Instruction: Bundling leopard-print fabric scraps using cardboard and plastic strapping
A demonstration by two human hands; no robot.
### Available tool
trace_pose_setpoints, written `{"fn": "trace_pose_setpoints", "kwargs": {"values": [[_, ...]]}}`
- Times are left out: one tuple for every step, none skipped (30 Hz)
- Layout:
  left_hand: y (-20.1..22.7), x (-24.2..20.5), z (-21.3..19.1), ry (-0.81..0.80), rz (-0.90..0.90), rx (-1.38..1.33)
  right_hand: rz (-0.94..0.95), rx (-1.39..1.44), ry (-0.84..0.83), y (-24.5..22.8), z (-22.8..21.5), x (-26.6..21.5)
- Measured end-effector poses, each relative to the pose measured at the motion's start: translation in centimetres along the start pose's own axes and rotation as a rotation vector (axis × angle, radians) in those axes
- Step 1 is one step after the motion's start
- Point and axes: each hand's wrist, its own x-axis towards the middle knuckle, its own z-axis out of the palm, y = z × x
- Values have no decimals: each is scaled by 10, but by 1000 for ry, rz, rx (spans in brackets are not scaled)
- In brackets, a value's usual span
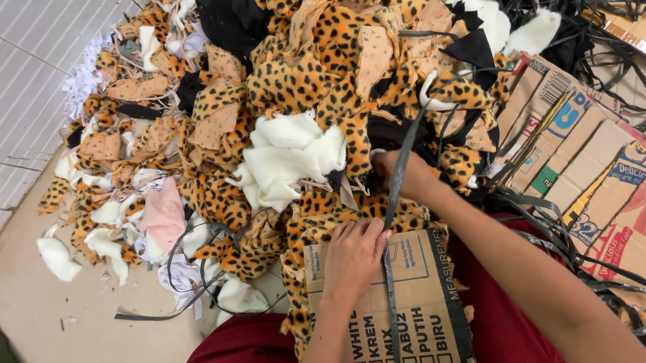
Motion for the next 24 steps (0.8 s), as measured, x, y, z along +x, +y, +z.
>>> {"fn": "trace_pose_setpoints", "kwargs": {"values": [[1, 1, -2, 1, 0, -2, 1, -2, 0, -7, -17, -5], [1, 2, -5, -8, -2, 0, 27, 230, 109, -14, -33, -11], [3, 3, -7, -20, -5, 1, 55, 462, 217, -21, -50, -17], [1, 4, -4, -21, -6, -2, 58, 461, 215, -28, -68, -12], [0, 3, -1, -19, -6, -3, 77, 454, 224, -35, -85, -8], [0, 1, 2, -17, -6, -5, 96, 447, 233, -43, -102, -5], [0, 1, 3, -16, 3, -7, 99, 444, 242, -46, -98, -5], [0, 0, 3, -21, -1, -13, 123, 225, 105, -49, -94, -5], [-1, 0, 3, -19, -9, -15, 139, 4, -32, -53, -92, -3], [-1, 3, 2, -10, -3, -12, 135, -2, -24, -26, -57, 5], [0, 2, 1, -13, -4, -14, 184, -66, -125, 0, -19, 10], [1, 0, 1, -15, -6, -15, 234, -130, -225, 27, 19, 15], [1, 0, -1, -16, -7, -13, 232, -128, -226, 42, 42, 14], [2, 0, -2, -20, -9, -6, 144, -5, -214, 57, 65, 14], [4, -1, -4, -23, -15, 2, 53, 119, -204, 72, 88, 13], [3, 1, -4, -24, -22, 5, 48, 121, -210, 69, 87, 17], [3, 1, -4, -21, -18, 6, 26, 195, -262, 67, 86, 18], [3, 1, -4, -19, -14, 8, 3, 269, -313, 65, 85, 18], [3, 0, -3, -15, -12, 9, 2, 266, -311, 75, 96, 22], [3, 0, -2, -20, -10, 8, -215, 35, -387, 85, 107, 26], [3, -1, -1, -21, -12, 10, -436, -202, -458, 95, 118, 32], [1, 2, 0, -15, -14, 14, -441, -208, -458, 100, 123, 40], [1, 0, 1, -12, -13, 24, -535, -351, -424, 104, 132, 43], [1, -2, 3, -9, -13, 35, -628, -494, -388, 108, 142, 46]]}}
